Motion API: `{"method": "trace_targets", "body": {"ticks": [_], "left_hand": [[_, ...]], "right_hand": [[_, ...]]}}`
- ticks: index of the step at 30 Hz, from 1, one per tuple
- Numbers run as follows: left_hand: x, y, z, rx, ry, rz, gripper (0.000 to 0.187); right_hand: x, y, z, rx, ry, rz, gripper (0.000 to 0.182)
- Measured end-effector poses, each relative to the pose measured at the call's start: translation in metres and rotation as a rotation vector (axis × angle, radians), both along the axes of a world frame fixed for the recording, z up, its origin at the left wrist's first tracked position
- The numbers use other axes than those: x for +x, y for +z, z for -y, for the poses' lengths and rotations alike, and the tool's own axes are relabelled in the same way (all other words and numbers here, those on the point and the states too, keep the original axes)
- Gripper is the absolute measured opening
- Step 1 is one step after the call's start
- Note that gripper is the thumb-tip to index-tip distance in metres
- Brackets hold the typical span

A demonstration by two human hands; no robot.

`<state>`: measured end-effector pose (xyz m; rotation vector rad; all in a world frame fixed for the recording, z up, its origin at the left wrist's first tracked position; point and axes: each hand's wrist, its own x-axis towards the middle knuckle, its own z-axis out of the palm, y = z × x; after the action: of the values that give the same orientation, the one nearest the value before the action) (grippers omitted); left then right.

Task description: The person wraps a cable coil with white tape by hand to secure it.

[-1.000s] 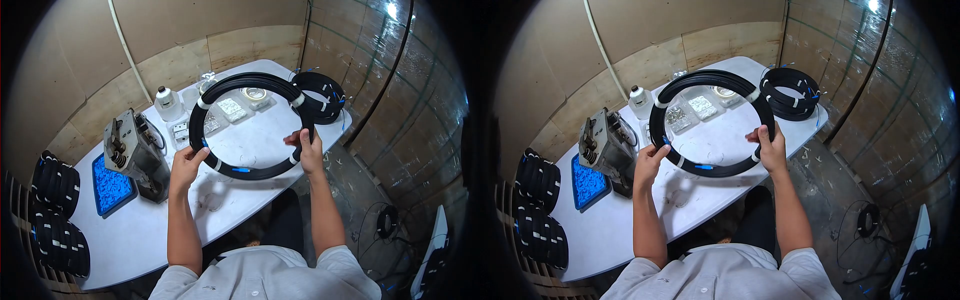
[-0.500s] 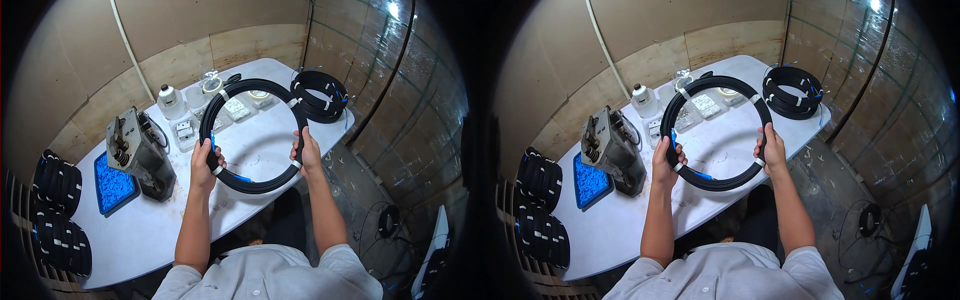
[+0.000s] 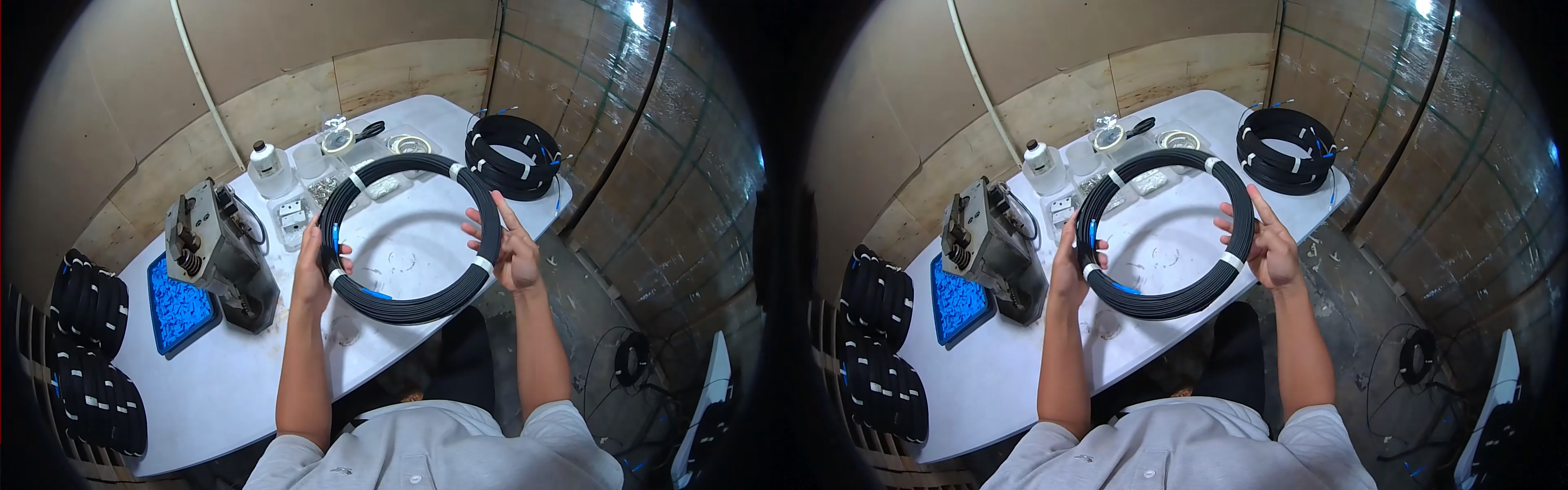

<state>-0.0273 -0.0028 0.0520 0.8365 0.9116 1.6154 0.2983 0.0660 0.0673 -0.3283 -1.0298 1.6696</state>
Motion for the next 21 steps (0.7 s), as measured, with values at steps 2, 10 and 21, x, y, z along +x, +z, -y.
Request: {"method": "trace_targets", "body": {"ticks": [2, 10, 21], "left_hand": [[-0.012, 0.002, 0.003, -0.044, -0.002, -0.034, 0.063], [-0.029, 0.018, 0.015, 0.151, -0.144, -0.37, 0.044], [0.015, -0.009, -0.002, 0.088, 0.315, -0.237, 0.034]], "right_hand": [[0.005, -0.003, -0.005, 0.088, -0.062, 0.182, 0.074], [0.013, -0.009, -0.039, 0.687, -0.708, 0.821, 0.046], [-0.029, 0.013, -0.007, -0.083, -0.251, 0.253, 0.041]]}}
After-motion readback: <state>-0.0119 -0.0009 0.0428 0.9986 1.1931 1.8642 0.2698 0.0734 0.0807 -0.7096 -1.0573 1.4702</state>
